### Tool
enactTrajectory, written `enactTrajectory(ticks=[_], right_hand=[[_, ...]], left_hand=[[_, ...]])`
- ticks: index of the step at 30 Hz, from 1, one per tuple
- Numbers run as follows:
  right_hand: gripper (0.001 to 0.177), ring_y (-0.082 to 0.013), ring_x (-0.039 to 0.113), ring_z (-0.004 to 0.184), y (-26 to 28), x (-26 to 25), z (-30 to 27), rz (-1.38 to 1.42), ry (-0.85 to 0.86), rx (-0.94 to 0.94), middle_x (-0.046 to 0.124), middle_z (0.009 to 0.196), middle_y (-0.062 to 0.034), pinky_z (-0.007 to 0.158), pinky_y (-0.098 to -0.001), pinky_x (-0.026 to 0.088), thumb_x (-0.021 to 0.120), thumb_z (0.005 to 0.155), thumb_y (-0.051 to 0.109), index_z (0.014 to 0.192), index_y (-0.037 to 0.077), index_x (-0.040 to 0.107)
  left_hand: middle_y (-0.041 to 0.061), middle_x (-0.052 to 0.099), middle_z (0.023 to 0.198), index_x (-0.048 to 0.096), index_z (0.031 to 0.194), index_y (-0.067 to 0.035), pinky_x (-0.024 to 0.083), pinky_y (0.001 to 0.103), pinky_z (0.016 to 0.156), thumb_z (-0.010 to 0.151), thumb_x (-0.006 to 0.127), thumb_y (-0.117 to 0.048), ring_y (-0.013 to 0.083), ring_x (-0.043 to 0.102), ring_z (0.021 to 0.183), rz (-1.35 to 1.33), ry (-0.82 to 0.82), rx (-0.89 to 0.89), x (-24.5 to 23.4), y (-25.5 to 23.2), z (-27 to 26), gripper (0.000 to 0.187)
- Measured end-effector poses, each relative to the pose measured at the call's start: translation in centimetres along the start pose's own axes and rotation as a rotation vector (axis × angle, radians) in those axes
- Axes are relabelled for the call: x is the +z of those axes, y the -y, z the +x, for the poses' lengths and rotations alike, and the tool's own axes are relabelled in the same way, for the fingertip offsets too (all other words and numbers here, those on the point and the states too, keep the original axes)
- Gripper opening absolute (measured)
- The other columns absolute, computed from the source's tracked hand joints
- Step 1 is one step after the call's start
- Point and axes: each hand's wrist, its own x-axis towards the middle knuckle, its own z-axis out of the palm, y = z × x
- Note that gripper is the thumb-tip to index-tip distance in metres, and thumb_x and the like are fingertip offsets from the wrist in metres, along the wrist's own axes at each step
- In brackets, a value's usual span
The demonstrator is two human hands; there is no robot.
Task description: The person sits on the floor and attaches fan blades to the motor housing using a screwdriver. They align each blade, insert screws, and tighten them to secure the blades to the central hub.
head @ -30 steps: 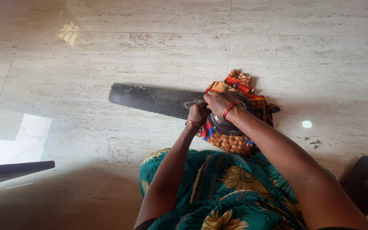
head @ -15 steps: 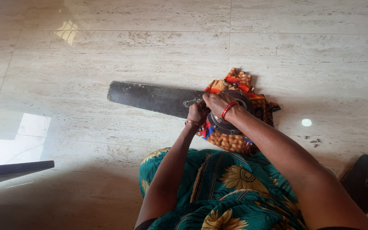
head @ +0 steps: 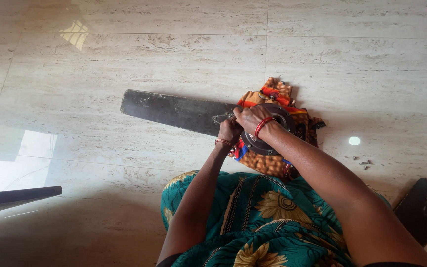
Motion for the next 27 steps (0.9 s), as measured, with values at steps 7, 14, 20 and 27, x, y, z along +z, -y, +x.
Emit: enactTrajectory(ticks=[7, 14, 20, 27], right_hand=[[0.036, -0.0278, 0.074, 0.065, -0.5, -1.0, -1.4, 0.078, 0.021, 0.018, 0.070, 0.080, -0.0135, 0.053, -0.0400, 0.058, 0.052, 0.101, 0.032, 0.127, 0.006, 0.053], [0.029, -0.0260, 0.075, 0.068, -1.0, 0.7, -0.7, 0.014, 0.035, -0.031, 0.070, 0.078, -0.0116, 0.057, -0.0394, 0.059, 0.059, 0.097, 0.015, 0.124, 0.008, 0.053], [0.033, -0.0251, 0.073, 0.061, 0.2, -0.2, -0.5, 0.057, 0.033, 0.025, 0.069, 0.063, -0.0102, 0.052, -0.0389, 0.058, 0.060, 0.100, 0.031, 0.121, 0.005, 0.057], [0.036, -0.0245, 0.073, 0.062, 0.4, -0.5, -0.2, 0.052, -0.003, 0.088, 0.072, 0.067, -0.0102, 0.055, -0.0390, 0.057, 0.059, 0.101, 0.037, 0.118, 0.005, 0.062]], left_hand=[[0.018, 0.077, 0.093, 0.073, 0.112, -0.006, 0.060, 0.039, 0.075, 0.085, 0.076, -0.021, 0.0297, 0.078, 0.090, 0.019, 0.053, -0.033, -1.6, -3.3, -0.7, 0.031], [0.016, 0.077, 0.093, 0.073, 0.108, -0.005, 0.059, 0.036, 0.074, 0.086, 0.076, -0.023, 0.0262, 0.078, 0.088, -0.048, 0.043, 0.015, -2.0, -3.3, -1.1, 0.028], [0.018, 0.075, 0.085, 0.072, 0.105, -0.007, 0.058, 0.039, 0.070, 0.084, 0.076, -0.026, 0.0306, 0.077, 0.083, 0.004, 0.014, 0.016, -1.6, -2.3, -1.1, 0.029], [0.022, 0.072, 0.084, 0.073, 0.100, -0.008, 0.057, 0.045, 0.071, 0.086, 0.074, -0.028, 0.0400, 0.072, 0.086, 0.074, -0.043, -0.001, -0.8, -1.2, -0.6, 0.025]])
